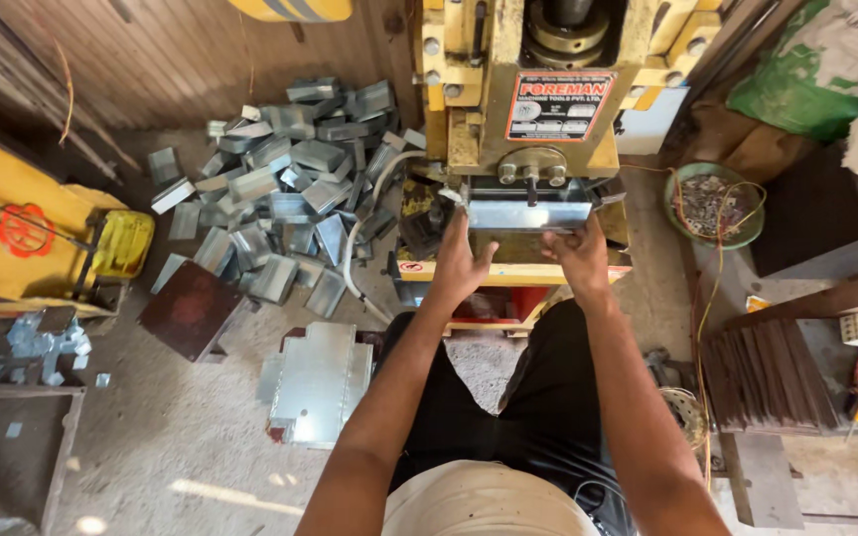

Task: The person positions sheet metal pieces into a fabrication machine one at a time, using hands to align the metal against the guides before the machine presses or bends them.

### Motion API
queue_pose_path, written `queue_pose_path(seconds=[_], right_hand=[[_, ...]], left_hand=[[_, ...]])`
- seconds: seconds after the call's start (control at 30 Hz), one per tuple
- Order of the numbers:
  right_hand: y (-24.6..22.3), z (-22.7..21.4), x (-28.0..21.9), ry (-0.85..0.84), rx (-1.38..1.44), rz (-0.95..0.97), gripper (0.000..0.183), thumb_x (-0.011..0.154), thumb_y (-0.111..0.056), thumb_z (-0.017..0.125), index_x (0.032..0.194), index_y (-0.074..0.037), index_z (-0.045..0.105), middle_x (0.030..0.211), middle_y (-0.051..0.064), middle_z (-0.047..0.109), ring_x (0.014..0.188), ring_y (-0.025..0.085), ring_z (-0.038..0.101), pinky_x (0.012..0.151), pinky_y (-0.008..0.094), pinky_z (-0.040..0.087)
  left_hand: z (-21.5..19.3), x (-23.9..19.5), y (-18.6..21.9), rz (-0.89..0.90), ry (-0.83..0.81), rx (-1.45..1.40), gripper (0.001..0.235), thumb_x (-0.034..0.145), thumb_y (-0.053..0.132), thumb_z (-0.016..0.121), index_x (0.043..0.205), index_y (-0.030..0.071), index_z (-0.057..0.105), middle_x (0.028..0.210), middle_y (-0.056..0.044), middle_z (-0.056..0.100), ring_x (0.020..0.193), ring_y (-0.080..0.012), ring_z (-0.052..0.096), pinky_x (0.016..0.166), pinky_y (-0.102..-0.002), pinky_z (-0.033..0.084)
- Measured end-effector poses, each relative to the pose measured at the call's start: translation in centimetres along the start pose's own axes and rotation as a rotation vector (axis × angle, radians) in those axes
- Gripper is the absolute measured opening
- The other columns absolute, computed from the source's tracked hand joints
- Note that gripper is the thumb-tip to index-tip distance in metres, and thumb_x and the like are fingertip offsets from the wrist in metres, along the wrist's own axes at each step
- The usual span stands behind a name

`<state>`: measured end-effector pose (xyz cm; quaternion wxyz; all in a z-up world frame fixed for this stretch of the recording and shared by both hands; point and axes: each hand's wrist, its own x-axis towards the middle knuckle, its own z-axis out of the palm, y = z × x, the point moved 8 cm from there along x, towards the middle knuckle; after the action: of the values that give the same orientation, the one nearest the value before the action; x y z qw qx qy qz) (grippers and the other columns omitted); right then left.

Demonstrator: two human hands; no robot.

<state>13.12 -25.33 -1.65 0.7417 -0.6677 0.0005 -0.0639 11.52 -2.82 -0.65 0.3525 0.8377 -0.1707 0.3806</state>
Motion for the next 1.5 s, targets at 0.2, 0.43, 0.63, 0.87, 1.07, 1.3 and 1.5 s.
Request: queue_pose_path(seconds=[0.2, 0.43, 0.63, 0.87, 1.07, 1.3, 1.5], right_hand=[[-2.3, -2.0, -2.3, -0.028, -0.055, -0.112, 0.062, 0.096, 0.01, 0.06, 0.152, 0.007, 0.033, 0.121, 0.017, 0.065, 0.107, 0.023, 0.069, 0.084, 0.033, 0.063], [2.5, -4.0, -2.9, 0.117, -0.087, -0.048, 0.027, 0.107, -0.006, 0.065, 0.129, 0.01, 0.059, 0.103, 0.015, 0.073, 0.092, 0.02, 0.074, 0.076, 0.032, 0.062], [5.9, -2.7, -1.8, 0.118, -0.19, 0.027, 0.027, 0.099, -0.013, 0.065, 0.122, -0.001, 0.058, 0.093, 0.006, 0.071, 0.079, 0.014, 0.073, 0.059, 0.028, 0.06], [7.0, -2.8, -3.8, 0.202, -0.142, 0.106, 0.023, 0.106, -0.021, 0.066, 0.112, 0.001, 0.064, 0.084, 0.008, 0.07, 0.07, 0.014, 0.067, 0.058, 0.028, 0.056], [10.6, -0.5, -8.0, 0.02, -0.052, 0.169, 0.02, 0.102, -0.018, 0.067, 0.105, 0.002, 0.067, 0.084, 0.008, 0.071, 0.074, 0.014, 0.07, 0.067, 0.029, 0.061], [15.8, 2.9, -14.1, -0.276, -0.07, 0.416, 0.026, 0.1, -0.018, 0.067, 0.116, 0.002, 0.071, 0.096, 0.01, 0.075, 0.081, 0.017, 0.071, 0.075, 0.03, 0.059], [18.3, 2.6, -15.8, -0.382, -0.209, 0.531, 0.031, 0.1, -0.023, 0.062, 0.123, -0.004, 0.07, 0.099, 0.007, 0.075, 0.087, 0.017, 0.071, 0.076, 0.03, 0.057]], left_hand=[[-0.6, -0.9, -2.4, -0.287, -0.2, -0.27, 0.031, 0.096, 0.009, 0.075, 0.122, 0.0, 0.062, 0.121, -0.023, 0.071, 0.113, -0.0355, 0.071, 0.1, -0.042, 0.059], [-1.3, -4.4, -3.2, -0.426, -0.028, -0.312, 0.068, 0.088, 0.028, 0.084, 0.139, -0.006, 0.053, 0.124, -0.024, 0.068, 0.11, -0.0352, 0.071, 0.092, -0.041, 0.058], [1.0, -4.2, -4.1, -0.378, -0.008, -0.283, 0.085, 0.087, 0.033, 0.086, 0.145, -0.009, 0.041, 0.13, -0.03, 0.062, 0.116, -0.0426, 0.065, 0.095, -0.045, 0.055], [1.5, -7.7, -6.8, -0.555, -0.116, -0.336, 0.071, 0.092, 0.033, 0.082, 0.139, -0.006, 0.045, 0.121, -0.025, 0.067, 0.112, -0.0369, 0.066, 0.097, -0.043, 0.052], [-4.6, -10.6, -8.2, -0.585, 0.032, -0.429, 0.073, 0.1, 0.022, 0.086, 0.142, -0.01, 0.036, 0.133, -0.021, 0.056, 0.117, -0.0294, 0.058, 0.097, -0.042, 0.048], [-14.9, -13.5, -6.7, -0.8, -0.15, -0.401, 0.076, 0.082, 0.023, 0.09, 0.14, 0.003, 0.046, 0.114, -0.014, 0.061, 0.095, -0.0233, 0.066, 0.078, -0.034, 0.056], [-20.0, -9.8, -11.3, -0.589, -1.025, 0.111, 0.12, 0.061, 0.026, 0.096, 0.156, 0.008, 0.025, 0.117, -0.022, 0.069, 0.105, -0.0389, 0.067, 0.092, -0.046, 0.053]])
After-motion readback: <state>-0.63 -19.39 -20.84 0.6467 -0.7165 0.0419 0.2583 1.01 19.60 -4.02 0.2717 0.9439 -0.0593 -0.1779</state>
